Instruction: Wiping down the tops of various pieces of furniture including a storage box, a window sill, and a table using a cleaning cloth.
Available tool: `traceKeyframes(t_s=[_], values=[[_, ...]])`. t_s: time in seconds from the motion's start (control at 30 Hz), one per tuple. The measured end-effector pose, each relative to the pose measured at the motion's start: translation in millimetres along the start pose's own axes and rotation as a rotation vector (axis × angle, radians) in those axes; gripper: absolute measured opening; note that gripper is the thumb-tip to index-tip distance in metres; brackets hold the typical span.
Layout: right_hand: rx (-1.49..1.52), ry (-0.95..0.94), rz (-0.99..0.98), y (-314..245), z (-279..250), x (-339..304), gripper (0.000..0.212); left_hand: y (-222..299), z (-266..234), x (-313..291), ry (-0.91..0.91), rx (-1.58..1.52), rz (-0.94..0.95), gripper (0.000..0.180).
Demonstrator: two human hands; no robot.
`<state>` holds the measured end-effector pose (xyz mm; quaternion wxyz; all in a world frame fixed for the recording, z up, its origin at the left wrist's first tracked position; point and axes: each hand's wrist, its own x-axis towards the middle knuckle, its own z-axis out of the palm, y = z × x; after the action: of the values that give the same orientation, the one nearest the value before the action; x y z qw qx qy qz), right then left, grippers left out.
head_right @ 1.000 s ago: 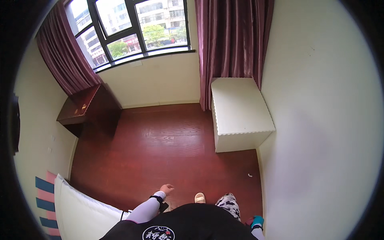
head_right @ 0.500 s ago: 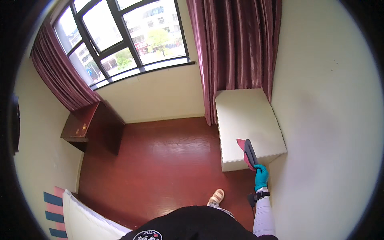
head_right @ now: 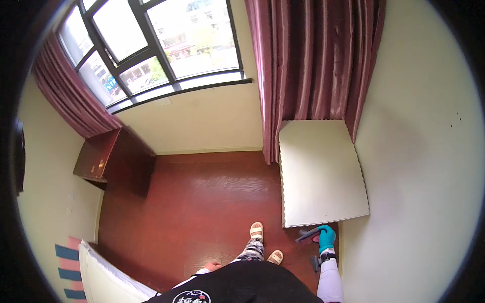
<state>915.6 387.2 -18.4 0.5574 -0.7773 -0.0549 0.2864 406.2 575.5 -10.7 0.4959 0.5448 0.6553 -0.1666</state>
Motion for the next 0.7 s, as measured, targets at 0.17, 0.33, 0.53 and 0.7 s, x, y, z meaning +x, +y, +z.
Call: traceKeyframes(t_s=[0.17, 0.33, 0.53, 0.7], values=[[-0.156, 0.145, -0.165, 25, -29, 11, 0.023, 53, -33, 68, -0.051, 0.425, 0.029, 0.033], [-0.21, 0.255, -0.237, -47, -36, 14, 0.019, 143, -85, 190, 0.141, 0.594, 0.393, 0.036], [-0.216, 0.219, -0.463, -139, 6, 16, 0.018, 259, -88, 224, 0.128, 0.157, 0.358, 0.026], [-0.419, 0.119, -0.391, -113, 42, 9, 0.018, 293, -50, 206, -0.093, 0.059, 0.33, 0.027]])
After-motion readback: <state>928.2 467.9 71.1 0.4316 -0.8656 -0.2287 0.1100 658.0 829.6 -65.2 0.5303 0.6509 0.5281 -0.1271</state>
